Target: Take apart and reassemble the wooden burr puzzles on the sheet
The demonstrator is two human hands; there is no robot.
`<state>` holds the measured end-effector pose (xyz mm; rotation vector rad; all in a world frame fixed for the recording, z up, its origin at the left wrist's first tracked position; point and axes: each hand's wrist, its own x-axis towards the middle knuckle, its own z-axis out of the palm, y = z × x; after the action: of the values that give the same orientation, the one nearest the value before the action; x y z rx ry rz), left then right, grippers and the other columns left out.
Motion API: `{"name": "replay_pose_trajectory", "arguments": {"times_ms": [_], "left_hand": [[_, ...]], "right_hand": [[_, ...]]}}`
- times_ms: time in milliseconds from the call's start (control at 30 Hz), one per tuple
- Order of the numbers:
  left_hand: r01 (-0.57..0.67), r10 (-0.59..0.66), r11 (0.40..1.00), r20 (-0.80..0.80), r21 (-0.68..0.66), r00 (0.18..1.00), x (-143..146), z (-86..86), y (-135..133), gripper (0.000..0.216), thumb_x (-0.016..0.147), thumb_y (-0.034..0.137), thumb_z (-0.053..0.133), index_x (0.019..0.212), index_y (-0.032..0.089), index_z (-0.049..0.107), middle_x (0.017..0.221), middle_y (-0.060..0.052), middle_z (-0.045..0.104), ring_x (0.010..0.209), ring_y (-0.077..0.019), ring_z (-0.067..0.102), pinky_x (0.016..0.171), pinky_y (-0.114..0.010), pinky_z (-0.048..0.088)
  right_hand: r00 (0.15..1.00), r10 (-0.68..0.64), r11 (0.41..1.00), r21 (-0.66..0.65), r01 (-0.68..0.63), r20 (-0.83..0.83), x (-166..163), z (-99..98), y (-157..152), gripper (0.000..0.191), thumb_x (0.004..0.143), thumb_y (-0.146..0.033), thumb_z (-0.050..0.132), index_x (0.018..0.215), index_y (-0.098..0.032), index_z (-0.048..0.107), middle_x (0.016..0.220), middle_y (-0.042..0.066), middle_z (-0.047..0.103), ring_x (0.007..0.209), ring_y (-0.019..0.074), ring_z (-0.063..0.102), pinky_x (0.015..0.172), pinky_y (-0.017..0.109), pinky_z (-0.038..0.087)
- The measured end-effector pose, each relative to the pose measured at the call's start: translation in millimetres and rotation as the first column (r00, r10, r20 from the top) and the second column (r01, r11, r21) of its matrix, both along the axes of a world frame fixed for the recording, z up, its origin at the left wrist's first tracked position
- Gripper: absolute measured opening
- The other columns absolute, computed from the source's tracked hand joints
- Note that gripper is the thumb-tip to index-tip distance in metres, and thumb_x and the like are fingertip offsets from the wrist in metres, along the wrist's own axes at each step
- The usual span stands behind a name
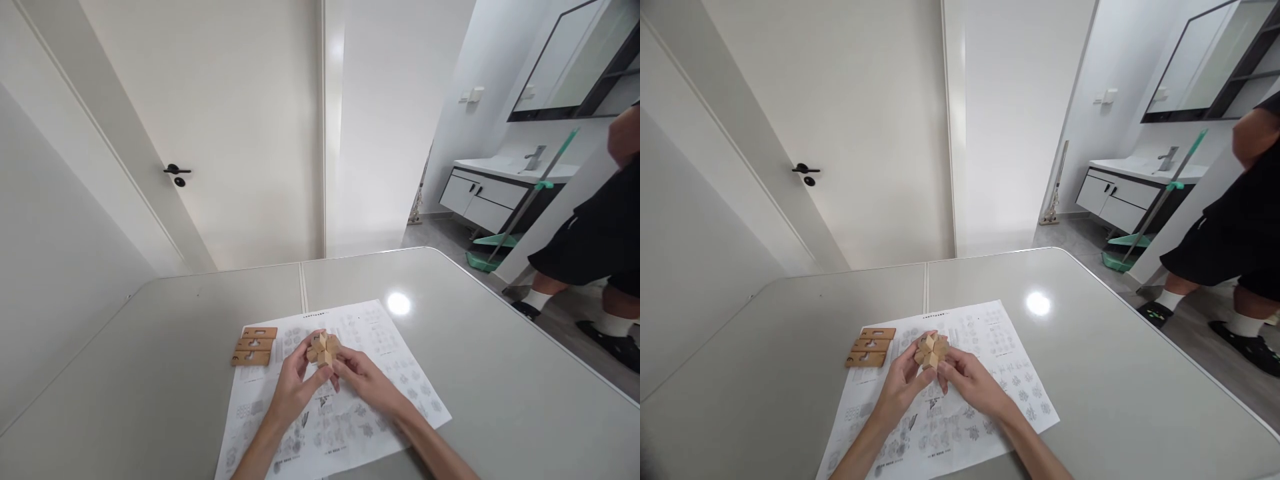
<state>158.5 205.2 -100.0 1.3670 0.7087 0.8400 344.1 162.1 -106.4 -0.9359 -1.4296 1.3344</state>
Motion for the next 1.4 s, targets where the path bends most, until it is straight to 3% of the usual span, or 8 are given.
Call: {"name": "replay_pose_trajectory", "arguments": {"times_ms": [100, 300, 600, 733, 900, 1033, 1233, 1400], "left_hand": [[0.102, -0.101, 0.995, 0.032, -0.021, 0.994, -2, -0.1, 1, 0.07, 0.086, 0.046, 0.076, 0.147, 0.021, 0.052, 0.143, -0.014, 0.063, 0.133, -0.0376, 0.057, 0.112, -0.049, 0.047], [0.04, -0.036, 0.997, -0.064, 0.07, 0.997, -3, 2.9, 1, 0.068, 0.084, 0.039, 0.08, 0.144, 0.021, 0.055, 0.14, -0.012, 0.065, 0.139, -0.0352, 0.052, 0.119, -0.046, 0.037], [-0.314, 0.431, 0.864, -0.255, 0.395, 0.866, 8, -1.0, -6, 0.058, 0.075, 0.039, 0.086, 0.128, 0.031, 0.065, 0.127, -0.007, 0.07, 0.122, -0.0346, 0.061, 0.107, -0.048, 0.045], [-0.166, 0.296, 0.892, -0.266, 0.421, 0.917, 6, 2.3, -9, 0.055, 0.084, 0.032, 0.076, 0.137, 0.034, 0.059, 0.138, -0.006, 0.064, 0.13, -0.0318, 0.057, 0.111, -0.046, 0.043], [0.058, -0.004, 0.968, -0.215, 0.245, 0.977, 0, 7.1, -5, 0.077, 0.088, 0.029, 0.072, 0.156, 0.033, 0.036, 0.157, -0.01, 0.048, 0.142, -0.0321, 0.046, 0.118, -0.045, 0.038], [0.013, 0.008, 0.992, -0.174, 0.122, 0.985, -1, 6.7, -2, 0.066, 0.093, 0.041, 0.067, 0.153, 0.028, 0.042, 0.151, -0.011, 0.055, 0.137, -0.0315, 0.054, 0.116, -0.045, 0.04], [0.079, -0.074, 0.995, -0.086, 0.058, 0.994, -2, 6.4, -1, 0.062, 0.088, 0.046, 0.072, 0.144, 0.025, 0.054, 0.137, -0.014, 0.067, 0.124, -0.0341, 0.064, 0.107, -0.046, 0.049], [0.055, -0.02, 0.98, -0.186, 0.189, 0.982, 0, 10.1, -2, 0.05, 0.082, 0.029, 0.075, 0.13, 0.025, 0.061, 0.136, -0.011, 0.068, 0.119, -0.032, 0.066, 0.103, -0.044, 0.052]], "right_hand": [[0.988, 0.126, 0.99, -0.049, -0.131, -0.091, 3, 3.3, 2, 0.045, 0.098, -0.063, 0.051, 0.095, -0.02, 0.066, 0.071, 0.0, 0.061, 0.071, 0.0185, 0.057, 0.079, 0.035, 0.045], [0.994, 0.068, 0.998, -0.013, -0.069, -0.084, 7, -2.5, 5, 0.046, 0.096, -0.062, 0.058, 0.088, -0.019, 0.071, 0.066, -0.002, 0.057, 0.065, 0.0151, 0.05, 0.071, 0.031, 0.043], [0.998, -0.047, 0.991, -0.125, 0.041, -0.046, 0, -6.5, 5, 0.052, 0.096, -0.066, 0.053, 0.103, -0.018, 0.069, 0.082, 0.004, 0.066, 0.07, 0.0178, 0.061, 0.066, 0.032, 0.052], [0.999, 0.031, 0.993, -0.113, -0.034, -0.03, 3, -8.5, 5, 0.046, 0.095, -0.062, 0.059, 0.094, -0.017, 0.071, 0.085, 0.006, 0.069, 0.071, 0.0178, 0.061, 0.069, 0.033, 0.052], [1.0, -0.019, 0.995, -0.098, 0.021, 0.023, 5, -10.6, 5, 0.039, 0.095, -0.055, 0.061, 0.085, -0.018, 0.07, 0.073, 0.0, 0.061, 0.065, 0.0152, 0.053, 0.066, 0.03, 0.046], [0.998, -0.063, 0.995, -0.073, 0.064, 0.017, 0, -9.4, 4, 0.034, 0.094, -0.052, 0.064, 0.093, -0.019, 0.07, 0.07, -0.003, 0.053, 0.064, 0.0141, 0.047, 0.063, 0.029, 0.044], [0.961, 0.223, 0.967, -0.091, -0.239, -0.161, 2, -1.5, 2, 0.044, 0.094, -0.06, 0.06, 0.092, -0.018, 0.073, 0.08, 0.002, 0.061, 0.07, 0.0161, 0.056, 0.07, 0.034, 0.051], [0.987, 0.031, 0.989, -0.135, -0.053, -0.16, 3, -8.0, 6, 0.026, 0.084, -0.043, 0.078, 0.091, -0.018, 0.074, 0.074, -0.001, 0.061, 0.064, 0.0126, 0.048, 0.062, 0.028, 0.043]]}}
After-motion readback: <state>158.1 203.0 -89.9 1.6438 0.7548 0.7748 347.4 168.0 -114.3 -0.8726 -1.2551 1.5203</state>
